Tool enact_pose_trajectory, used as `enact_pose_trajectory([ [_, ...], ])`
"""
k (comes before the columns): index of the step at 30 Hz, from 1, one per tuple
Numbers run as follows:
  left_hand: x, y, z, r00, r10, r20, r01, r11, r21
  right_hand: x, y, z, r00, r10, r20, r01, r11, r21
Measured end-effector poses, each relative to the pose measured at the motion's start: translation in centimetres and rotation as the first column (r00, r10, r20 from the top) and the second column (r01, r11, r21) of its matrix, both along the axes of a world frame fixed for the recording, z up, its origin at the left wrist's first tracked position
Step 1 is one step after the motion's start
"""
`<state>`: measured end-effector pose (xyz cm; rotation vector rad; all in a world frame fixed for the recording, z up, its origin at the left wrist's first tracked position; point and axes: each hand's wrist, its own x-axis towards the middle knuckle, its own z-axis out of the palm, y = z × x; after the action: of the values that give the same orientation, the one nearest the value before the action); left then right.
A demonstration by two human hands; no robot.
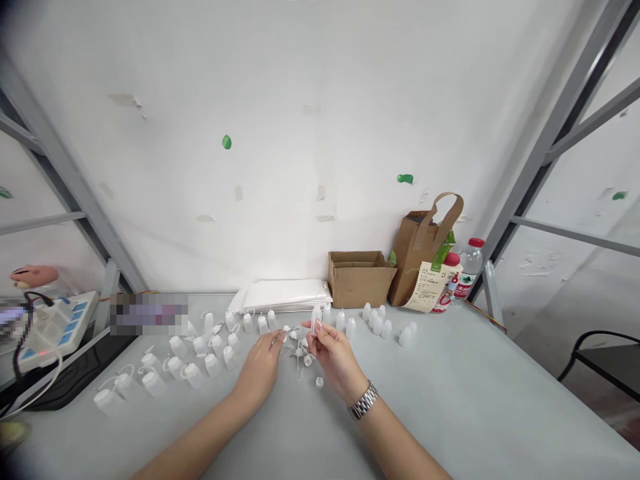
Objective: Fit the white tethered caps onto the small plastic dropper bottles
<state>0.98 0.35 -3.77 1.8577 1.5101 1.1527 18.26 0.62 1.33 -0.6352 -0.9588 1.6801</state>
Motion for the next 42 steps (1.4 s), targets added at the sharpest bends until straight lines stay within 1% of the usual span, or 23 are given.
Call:
enact_pose_trajectory([
  [4,-0.5,0.6,-0.7,0.999,0.000,-0.053,0.003,0.999,0.045,-0.2,-0.2,0.1,1.000,0.002,0.024,-0.002,1.000,0.008],
  [6,-0.7,0.8,-0.8,0.986,0.024,-0.164,-0.008,0.995,0.097,-0.3,-0.3,0.1,0.999,0.003,0.054,-0.004,1.000,0.006],
  [8,-0.7,1.0,-0.8,0.931,0.085,-0.356,-0.028,0.987,0.161,-0.4,-0.4,0.1,0.996,0.003,0.095,-0.003,1.000,-0.002],
  [10,-0.7,1.1,-0.6,0.834,0.160,-0.528,-0.044,0.973,0.225,-0.6,-0.5,0.1,0.990,0.009,0.141,-0.008,1.000,-0.010],
  [11,-0.6,1.2,-0.6,0.790,0.190,-0.583,-0.048,0.967,0.250,-0.7,-0.6,0.1,0.986,0.017,0.166,-0.015,1.000,-0.012],
  [13,-0.4,1.3,-0.5,0.737,0.226,-0.637,-0.051,0.958,0.282,-0.9,-0.8,0.2,0.973,0.030,0.227,-0.029,1.000,-0.010],
  [14,-0.2,1.4,-0.4,0.727,0.237,-0.645,-0.053,0.955,0.292,-1.0,-0.9,0.2,0.964,0.030,0.265,-0.030,1.000,-0.004],
  [16,0.0,1.4,-0.3,0.734,0.244,-0.634,-0.052,0.951,0.306,-1.2,-1.1,0.3,0.939,0.014,0.344,-0.024,0.999,0.026],
  [18,0.1,1.3,-0.1,0.775,0.231,-0.588,-0.043,0.948,0.316,-1.3,-1.2,0.4,0.910,-0.017,0.414,-0.015,0.997,0.072],
  [21,0.1,1.1,0.6,0.887,0.176,-0.427,-0.043,0.952,0.302,-1.3,-1.0,0.2,0.868,-0.085,0.489,0.016,0.989,0.144],
  [23,0.0,0.8,1.2,0.960,0.142,-0.241,-0.083,0.968,0.238,-1.1,-0.7,-0.2,0.829,-0.165,0.534,0.075,0.979,0.187],
  [25,-0.1,0.6,1.8,0.992,0.127,-0.011,-0.126,0.987,0.096,-0.9,-0.4,-0.6,0.769,-0.271,0.579,0.161,0.959,0.235],
  [26,-0.2,0.5,2.1,0.988,0.120,0.101,-0.122,0.992,0.018,-0.8,-0.3,-0.8,0.732,-0.325,0.599,0.200,0.943,0.266],
  [28,-0.2,0.5,2.5,0.953,0.094,0.286,-0.070,0.993,-0.094,-0.7,-0.3,-1.1,0.660,-0.417,0.624,0.241,0.905,0.350],
  [31,0.0,0.5,2.9,0.883,0.035,0.468,0.036,0.989,-0.142,-0.8,-0.7,-1.2,0.597,-0.496,0.630,0.213,0.855,0.472],
  [33,0.1,0.4,3.2,0.851,0.020,0.525,0.068,0.987,-0.148,-1.1,-0.9,-1.3,0.581,-0.513,0.632,0.177,0.837,0.517],
  [36,0.2,0.3,3.6,0.832,0.025,0.554,0.066,0.987,-0.145,-1.3,-1.2,-1.3,0.571,-0.523,0.633,0.129,0.818,0.560],
  [38,0.1,0.2,3.8,0.804,0.034,0.594,0.082,0.983,-0.166,-1.4,-1.3,-1.3,0.554,-0.545,0.629,0.108,0.797,0.594],
  [40,0.0,0.1,3.9,0.753,0.058,0.656,0.122,0.967,-0.226,-1.4,-1.4,-1.5,0.534,-0.575,0.620,0.085,0.766,0.637],
  [42,0.0,0.0,4.0,0.685,0.093,0.722,0.181,0.939,-0.294,-1.4,-1.5,-1.8,0.517,-0.610,0.600,0.056,0.724,0.687],
])
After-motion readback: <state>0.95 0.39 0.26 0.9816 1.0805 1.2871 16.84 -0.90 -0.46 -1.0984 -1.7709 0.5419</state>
